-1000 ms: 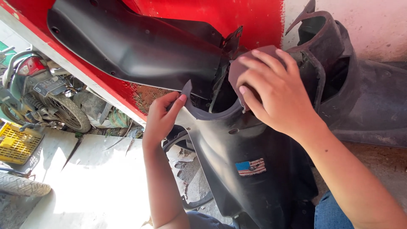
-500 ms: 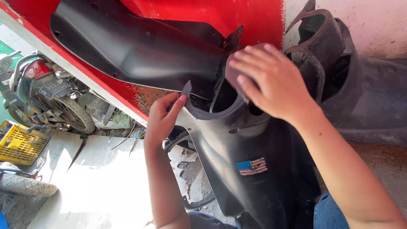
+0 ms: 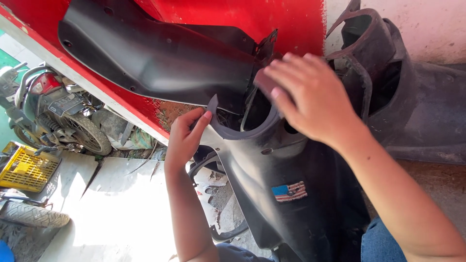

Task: The person sands a plastic motorcycle fairing panel with sandpaper.

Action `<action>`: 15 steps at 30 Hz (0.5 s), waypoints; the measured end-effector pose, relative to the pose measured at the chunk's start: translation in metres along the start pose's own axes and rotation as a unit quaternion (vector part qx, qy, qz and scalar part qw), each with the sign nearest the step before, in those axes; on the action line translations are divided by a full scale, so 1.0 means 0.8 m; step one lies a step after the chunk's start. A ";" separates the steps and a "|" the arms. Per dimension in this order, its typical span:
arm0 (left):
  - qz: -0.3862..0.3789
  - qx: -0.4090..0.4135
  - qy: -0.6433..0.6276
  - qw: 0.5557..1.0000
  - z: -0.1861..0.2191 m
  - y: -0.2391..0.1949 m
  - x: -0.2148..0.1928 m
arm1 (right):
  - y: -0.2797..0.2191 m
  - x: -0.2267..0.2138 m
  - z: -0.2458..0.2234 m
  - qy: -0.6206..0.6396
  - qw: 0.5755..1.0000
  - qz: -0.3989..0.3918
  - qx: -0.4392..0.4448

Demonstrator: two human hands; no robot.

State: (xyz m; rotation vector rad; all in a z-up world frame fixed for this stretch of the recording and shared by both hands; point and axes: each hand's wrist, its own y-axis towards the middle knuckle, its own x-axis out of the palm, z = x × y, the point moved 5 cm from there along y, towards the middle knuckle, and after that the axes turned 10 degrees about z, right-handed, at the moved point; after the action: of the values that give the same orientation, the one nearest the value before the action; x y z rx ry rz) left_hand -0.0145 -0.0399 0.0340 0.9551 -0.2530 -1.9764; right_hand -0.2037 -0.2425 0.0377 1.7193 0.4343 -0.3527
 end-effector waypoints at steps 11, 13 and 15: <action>0.002 -0.005 0.005 1.000 0.002 -0.001 0.001 | -0.008 -0.007 -0.034 0.039 0.999 -0.003 -0.029; 0.002 -0.009 0.007 1.000 0.002 0.000 0.000 | -0.023 -0.005 -0.063 0.041 0.999 -0.003 -0.036; 0.001 -0.013 0.012 1.000 0.002 0.002 -0.001 | -0.030 -0.004 -0.074 0.045 0.998 -0.002 -0.040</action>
State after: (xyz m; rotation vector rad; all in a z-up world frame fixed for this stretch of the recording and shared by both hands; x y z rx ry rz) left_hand -0.0142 -0.0405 0.0359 0.9616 -0.2124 -1.9609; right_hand -0.2179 -0.1807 0.0291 1.6607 0.5101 -0.2578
